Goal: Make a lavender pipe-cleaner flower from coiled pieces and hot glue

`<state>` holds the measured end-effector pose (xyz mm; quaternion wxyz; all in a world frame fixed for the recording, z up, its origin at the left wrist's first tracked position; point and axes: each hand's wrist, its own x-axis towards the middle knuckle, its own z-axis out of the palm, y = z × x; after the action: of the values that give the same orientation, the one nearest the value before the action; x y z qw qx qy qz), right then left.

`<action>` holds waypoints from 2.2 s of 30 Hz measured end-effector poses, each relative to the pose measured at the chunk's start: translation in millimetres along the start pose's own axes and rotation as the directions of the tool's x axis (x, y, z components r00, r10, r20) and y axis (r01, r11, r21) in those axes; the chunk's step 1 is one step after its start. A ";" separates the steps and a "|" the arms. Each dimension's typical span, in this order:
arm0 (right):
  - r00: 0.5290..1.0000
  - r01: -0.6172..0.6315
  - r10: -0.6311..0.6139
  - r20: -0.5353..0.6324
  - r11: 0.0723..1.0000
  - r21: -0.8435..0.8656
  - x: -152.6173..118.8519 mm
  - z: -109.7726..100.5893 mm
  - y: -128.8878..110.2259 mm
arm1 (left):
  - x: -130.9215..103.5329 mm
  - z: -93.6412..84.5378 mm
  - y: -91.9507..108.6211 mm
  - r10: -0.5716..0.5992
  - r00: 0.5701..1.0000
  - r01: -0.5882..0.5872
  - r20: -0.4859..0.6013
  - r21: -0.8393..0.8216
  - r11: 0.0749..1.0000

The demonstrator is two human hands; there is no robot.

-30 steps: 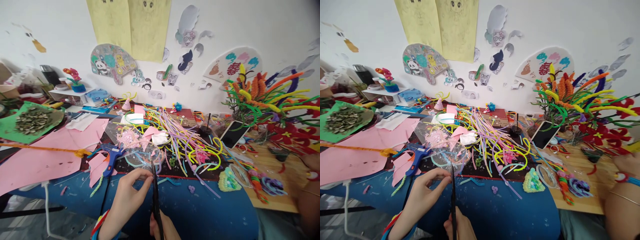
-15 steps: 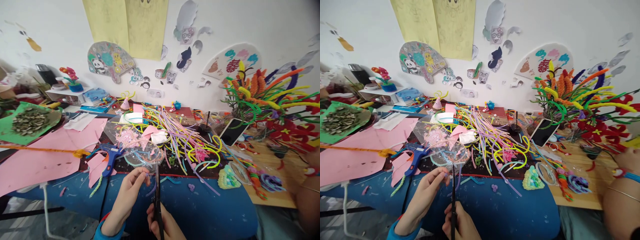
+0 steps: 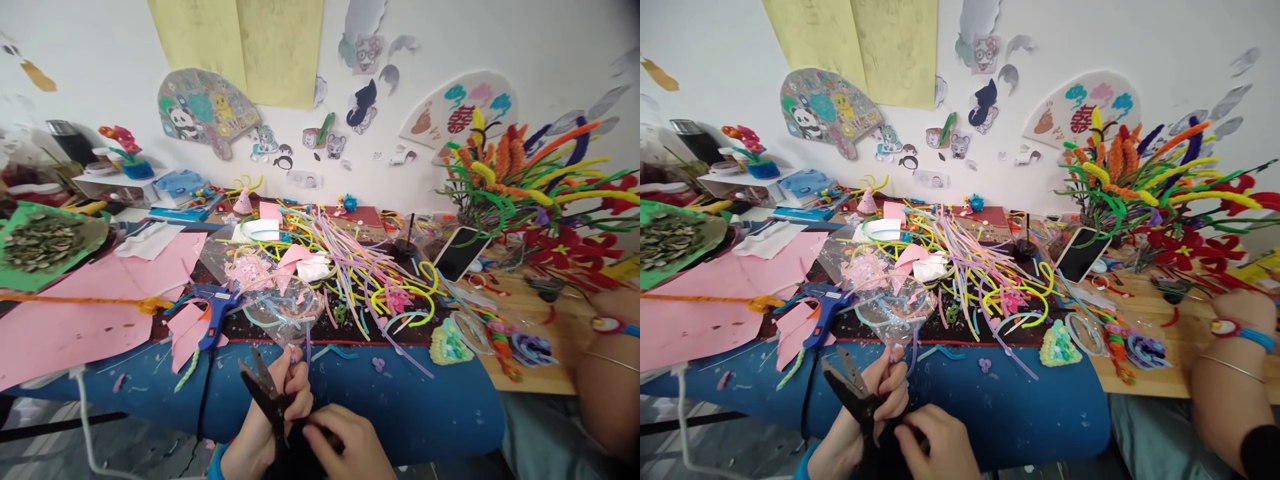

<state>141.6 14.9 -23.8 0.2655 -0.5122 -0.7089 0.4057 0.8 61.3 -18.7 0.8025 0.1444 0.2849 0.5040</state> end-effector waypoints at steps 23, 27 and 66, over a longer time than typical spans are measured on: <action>0.822 0.176 -0.226 -0.522 0.974 -0.143 33.2 0.6 -17.6 | -4.2 9.9 -18.5 0.091 0.969 -0.047 -0.231 0.187 0.981; 0.843 0.150 -0.206 -0.496 0.977 -0.151 29.6 -5.3 -15.0 | -3.8 8.3 -23.5 0.097 0.980 -0.050 -0.175 0.260 0.964; 0.803 -0.060 -0.108 -0.587 0.964 -0.258 -3.3 -97.4 86.8 | -0.2 3.2 -9.2 -0.021 0.992 0.029 -0.123 0.061 0.998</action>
<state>264.1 54.0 -45.6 0.4090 -0.6352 -0.6436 0.1227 9.4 57.1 -20.9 0.7848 0.1346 0.3510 0.4927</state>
